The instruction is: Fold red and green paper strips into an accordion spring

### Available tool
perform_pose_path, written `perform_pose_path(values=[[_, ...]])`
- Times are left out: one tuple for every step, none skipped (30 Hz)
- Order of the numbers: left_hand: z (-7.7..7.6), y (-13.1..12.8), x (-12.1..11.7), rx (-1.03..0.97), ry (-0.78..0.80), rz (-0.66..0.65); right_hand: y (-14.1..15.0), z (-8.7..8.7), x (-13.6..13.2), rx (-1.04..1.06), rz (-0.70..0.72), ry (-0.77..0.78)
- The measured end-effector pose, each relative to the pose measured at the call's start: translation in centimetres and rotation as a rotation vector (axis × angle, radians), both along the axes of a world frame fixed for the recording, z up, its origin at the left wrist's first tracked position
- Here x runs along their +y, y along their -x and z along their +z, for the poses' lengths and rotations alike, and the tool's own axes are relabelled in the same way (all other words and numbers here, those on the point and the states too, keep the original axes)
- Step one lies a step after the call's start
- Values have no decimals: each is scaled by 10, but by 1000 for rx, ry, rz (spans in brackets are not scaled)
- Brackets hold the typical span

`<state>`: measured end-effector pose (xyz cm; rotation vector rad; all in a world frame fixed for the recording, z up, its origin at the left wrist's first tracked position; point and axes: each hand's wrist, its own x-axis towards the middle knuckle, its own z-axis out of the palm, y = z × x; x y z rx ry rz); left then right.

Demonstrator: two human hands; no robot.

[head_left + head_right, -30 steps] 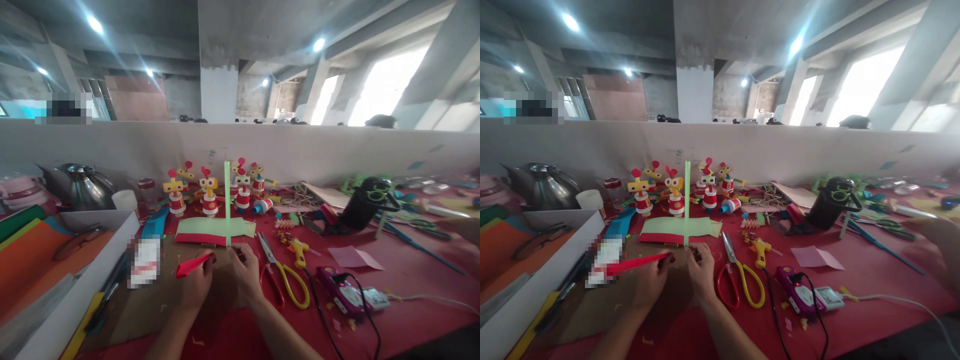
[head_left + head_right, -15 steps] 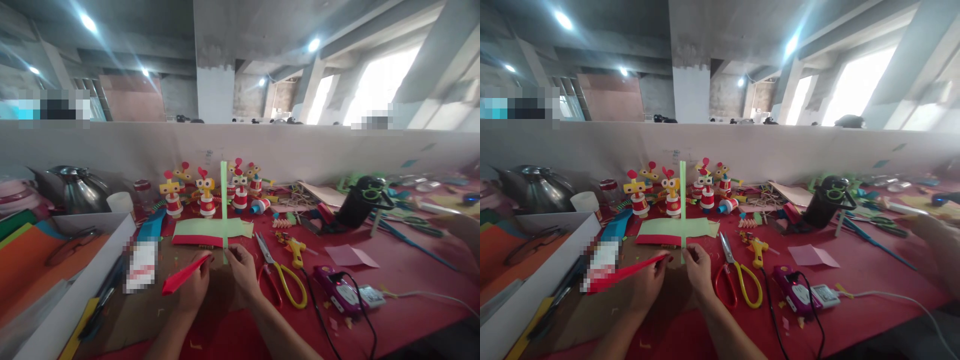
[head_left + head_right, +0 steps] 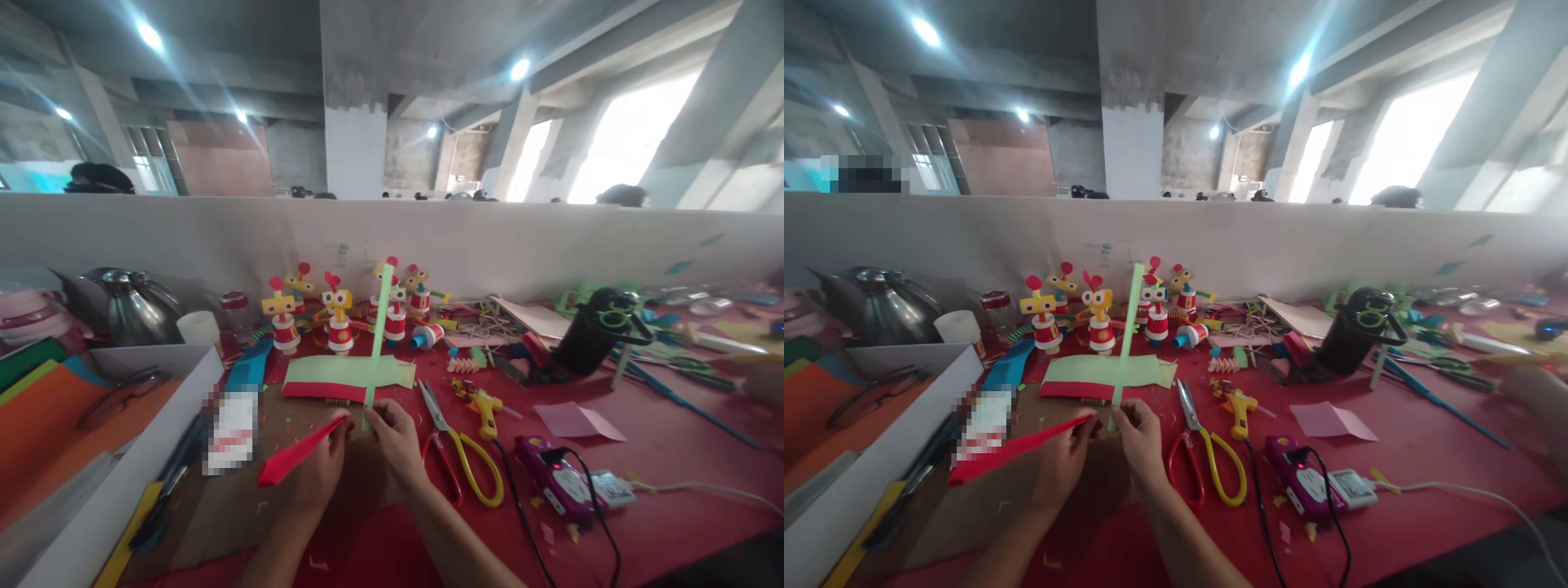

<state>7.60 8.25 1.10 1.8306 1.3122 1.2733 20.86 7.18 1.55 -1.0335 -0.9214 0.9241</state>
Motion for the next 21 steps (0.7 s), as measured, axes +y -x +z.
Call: perform_pose_path(values=[[0, 0, 0, 8, 20, -14, 1, 1, 0, 16, 3, -14], [1, 0, 1, 25, 29, -30, 2, 1, 0, 28, 8, -30], [1, 1, 1, 45, 27, -41, 3, 1, 0, 35, 18, -41], [1, 1, 2, 61, 11, -35, 4, 1, -1, 37, 31, -45], [1, 2, 2, 81, -13, -25, 5, 0, -1, 34, 45, -43], [1, 3, 3, 103, -42, -18, 5, -1, -1, 20, 56, -40], [-1, 3, 3, 123, -70, -12, 6, -2, -1, -4, 58, -42], [-2, 3, 4, 136, -91, -8, 6, -3, -2, -33, 47, -49], [-3, 4, 4, 146, -111, -7, 6, -3, -2, -62, 24, -57], [-5, 3, 4, 151, -130, -9, 6, -3, -2, -89, -2, -62], [-6, 3, 3, 156, -148, -14, 5, -3, -2, -109, -25, -63], [-6, 2, 3, 158, -164, -20, 5, -3, -3, -120, -45, -60], [-5, 1, 2, 157, -180, -27, 4, -3, -3, -123, -56, -53], [-4, 0, 1, 154, -192, -35, 4, -3, -3, -121, -59, -45], [-2, 0, 0, 143, -197, -49, 4, -3, -3, -119, -56, -38], [0, 0, -1, 118, -186, -58, 4, -3, -4, -117, -51, -32], [3, 0, -1, 70, -159, -56, 4, -3, -4, -115, -51, -28], [5, 1, -1, -7, -123, -30, 4, -3, -5, -114, -58, -28], [7, 2, 0, -104, -78, 22, 4, -3, -5, -113, -69, -31], [9, 3, 2, -208, -29, 86, 5, -3, -6, -111, -79, -34], [9, 4, 4, -308, 19, 152, 5, -3, -7, -107, -86, -35]])
